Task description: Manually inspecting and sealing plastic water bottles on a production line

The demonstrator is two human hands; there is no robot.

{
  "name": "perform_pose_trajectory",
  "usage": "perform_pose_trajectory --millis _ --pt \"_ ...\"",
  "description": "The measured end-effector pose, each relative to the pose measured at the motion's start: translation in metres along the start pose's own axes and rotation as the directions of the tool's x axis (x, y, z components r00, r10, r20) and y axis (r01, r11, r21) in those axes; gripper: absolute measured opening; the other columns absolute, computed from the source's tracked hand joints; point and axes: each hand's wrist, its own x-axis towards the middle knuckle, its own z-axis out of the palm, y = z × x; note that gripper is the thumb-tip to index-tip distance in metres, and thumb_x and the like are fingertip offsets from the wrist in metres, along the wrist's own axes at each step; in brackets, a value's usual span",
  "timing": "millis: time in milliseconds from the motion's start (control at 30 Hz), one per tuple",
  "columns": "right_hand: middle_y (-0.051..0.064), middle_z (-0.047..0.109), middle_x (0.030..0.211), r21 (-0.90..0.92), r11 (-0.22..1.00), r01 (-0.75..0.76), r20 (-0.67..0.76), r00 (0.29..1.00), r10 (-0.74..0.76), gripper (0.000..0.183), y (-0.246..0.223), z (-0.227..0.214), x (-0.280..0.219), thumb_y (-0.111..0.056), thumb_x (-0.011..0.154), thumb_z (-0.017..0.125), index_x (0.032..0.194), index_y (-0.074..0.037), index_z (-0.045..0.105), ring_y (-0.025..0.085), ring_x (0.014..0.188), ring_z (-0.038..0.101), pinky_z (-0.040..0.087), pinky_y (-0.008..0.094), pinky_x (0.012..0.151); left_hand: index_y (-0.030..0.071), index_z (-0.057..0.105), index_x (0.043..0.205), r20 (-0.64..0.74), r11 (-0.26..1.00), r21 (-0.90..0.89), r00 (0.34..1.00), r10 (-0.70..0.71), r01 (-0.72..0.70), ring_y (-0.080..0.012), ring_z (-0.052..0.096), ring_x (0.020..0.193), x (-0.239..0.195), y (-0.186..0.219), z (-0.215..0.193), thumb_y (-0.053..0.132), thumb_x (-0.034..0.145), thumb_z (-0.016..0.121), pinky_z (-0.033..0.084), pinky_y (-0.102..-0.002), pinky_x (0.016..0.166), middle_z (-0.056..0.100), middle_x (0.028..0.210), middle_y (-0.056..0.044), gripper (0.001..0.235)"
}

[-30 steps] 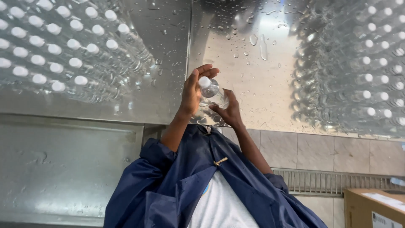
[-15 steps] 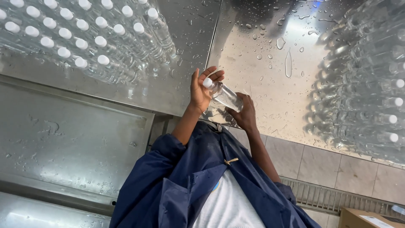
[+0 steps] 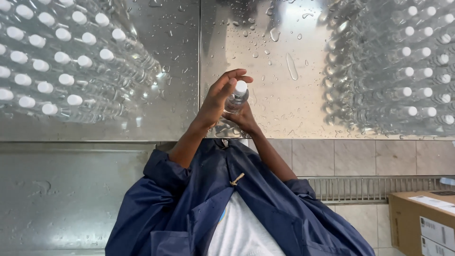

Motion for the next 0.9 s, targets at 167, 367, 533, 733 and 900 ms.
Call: perform_pose_trajectory --millis 167,367,533,733,900 --pt "0.027 0.069 0.129 -0.007 0.994 0.107 0.041 0.993 -0.106 0.078 0.033 -0.017 0.011 -0.001 0.077 0.099 0.144 0.005 0.060 0.034 0.126 0.065 0.052 0.060 0.105 0.005 0.059 0.154 0.020 0.996 0.046 0.997 0.077 -0.078 -0.0285 0.063 0.139 0.001 0.006 0.002 0.051 0.115 0.055 0.039 -0.046 0.122 0.072 0.140 -0.023 0.060" --pt "0.029 0.067 0.130 -0.154 0.980 0.126 0.007 0.992 -0.126 0.082 -0.022 0.003 0.009 -0.018 0.084 0.100 0.147 0.003 0.052 0.039 0.125 0.064 0.052 0.062 0.103 0.009 0.064 0.150 -0.101 0.953 0.298 0.990 0.094 -0.060 -0.0354 0.061 0.143 -0.002 0.020 0.013 0.060 0.111 0.061 0.036 -0.054 0.123 0.072 0.141 -0.019 0.065" --pt "0.024 0.067 0.118 -0.447 0.854 0.266 -0.014 0.952 -0.304 0.079 -0.013 -0.012 -0.010 -0.021 0.073 0.101 0.141 -0.005 0.063 0.042 0.108 0.070 0.057 0.055 0.088 0.001 0.078 0.120 -0.308 0.913 0.400 0.927 0.214 -0.078 -0.0363 0.069 0.130 -0.002 0.026 0.000 0.042 0.106 0.073 0.048 -0.051 0.115 0.080 0.121 -0.022 0.044" --pt "0.027 0.077 0.110 0.536 0.796 -0.283 0.656 0.732 -0.181 0.080 -0.023 0.009 -0.035 -0.044 0.090 0.089 0.140 0.014 0.064 0.031 0.094 0.079 0.068 0.046 0.076 0.001 0.069 0.076 0.387 0.976 -0.196 0.908 0.162 -0.090 -0.0443 0.076 0.106 0.011 0.037 -0.025 0.025 0.101 0.073 0.055 -0.055 0.099 0.078 0.083 -0.029 0.035" --pt "0.031 0.069 0.126 0.714 0.590 -0.377 0.284 0.926 0.248 0.095 -0.012 0.003 -0.034 -0.076 0.097 0.061 0.163 -0.009 0.048 0.048 0.101 0.079 0.066 0.063 0.088 -0.006 0.064 0.087 0.101 0.963 -0.173 0.969 0.226 -0.206 -0.0438 0.077 0.076 0.003 0.028 -0.055 0.022 0.111 0.060 0.062 -0.060 0.086 0.064 0.061 -0.028 0.037"
